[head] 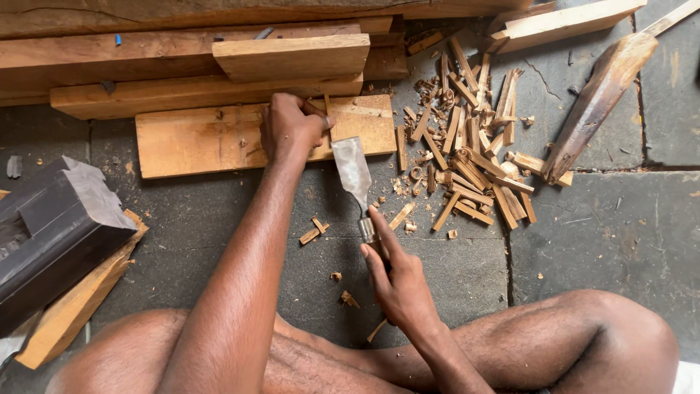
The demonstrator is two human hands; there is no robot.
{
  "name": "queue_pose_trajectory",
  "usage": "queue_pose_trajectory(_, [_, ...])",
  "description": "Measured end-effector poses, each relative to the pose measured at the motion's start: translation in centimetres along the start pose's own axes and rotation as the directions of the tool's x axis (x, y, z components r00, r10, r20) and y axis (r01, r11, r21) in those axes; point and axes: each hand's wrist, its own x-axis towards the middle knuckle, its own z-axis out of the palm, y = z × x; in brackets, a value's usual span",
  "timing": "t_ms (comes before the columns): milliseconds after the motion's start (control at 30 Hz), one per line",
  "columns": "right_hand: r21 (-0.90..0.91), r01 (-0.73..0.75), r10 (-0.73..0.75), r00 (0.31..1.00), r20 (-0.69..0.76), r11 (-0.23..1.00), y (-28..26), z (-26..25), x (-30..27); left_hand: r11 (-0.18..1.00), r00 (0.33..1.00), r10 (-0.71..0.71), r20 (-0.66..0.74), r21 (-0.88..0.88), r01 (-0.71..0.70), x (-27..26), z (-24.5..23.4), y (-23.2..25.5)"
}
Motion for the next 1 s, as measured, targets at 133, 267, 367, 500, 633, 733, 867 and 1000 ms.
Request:
queue_pose_trajectory(133, [-0.031,0.152,-0.153,0.987,-0.057,0.988,-0.3,0.5,0.2,0.996,0.994,0.055,-0.094,0.071,-0.048,-0.5,0.3,0.1])
queue_pose_trajectory(267, [-0.099,0.006,-0.008,1.0,-0.029,0.995,-1.0,0.8,0.5,0.983,0.98,0.173,-0.102,0.078,-0.165,-0.6,0.4,-1.3])
queue_pose_trajectory(367, [-0.122,0.054,-0.059,0.998,-0.038,0.991,-0.9,1.2,1.1,0.989,0.992,0.123,-0.034,0.083,-0.12,-0.1,0.8,-2.2])
queue_pose_trajectory(500, [-0.142,0.218,-0.233,0.968,-0.098,0.966,-0.7,1.4,1.6,0.869,0.893,0.402,-0.204,0.394,-0.301,-1.4,2.1,-3.5])
queue_pose_trajectory(633, [-0.143,0.136,-0.147,0.987,-0.071,0.98,-1.4,1.4,2.0,0.906,0.944,0.268,-0.194,0.385,-0.178,-2.6,1.6,-3.9])
queue_pose_trajectory(733, [-0.171,-0.021,0.018,1.0,-0.021,0.985,-2.2,1.0,2.4,0.919,0.91,0.306,-0.279,0.335,-0.206,-2.2,1.9,-4.2])
queue_pose_trajectory(867, [-0.14,0.027,-0.034,0.998,-0.045,0.99,-4.2,1.2,5.1,0.946,0.905,0.256,-0.339,0.28,-0.163,0.0,2.7,-3.5])
queue_pose_trajectory(1000, [-0.121,0.014,-0.02,0.999,-0.047,0.993,-4.1,1.5,6.1,0.952,0.894,0.254,-0.37,0.258,-0.164,1.0,2.9,-3.7])
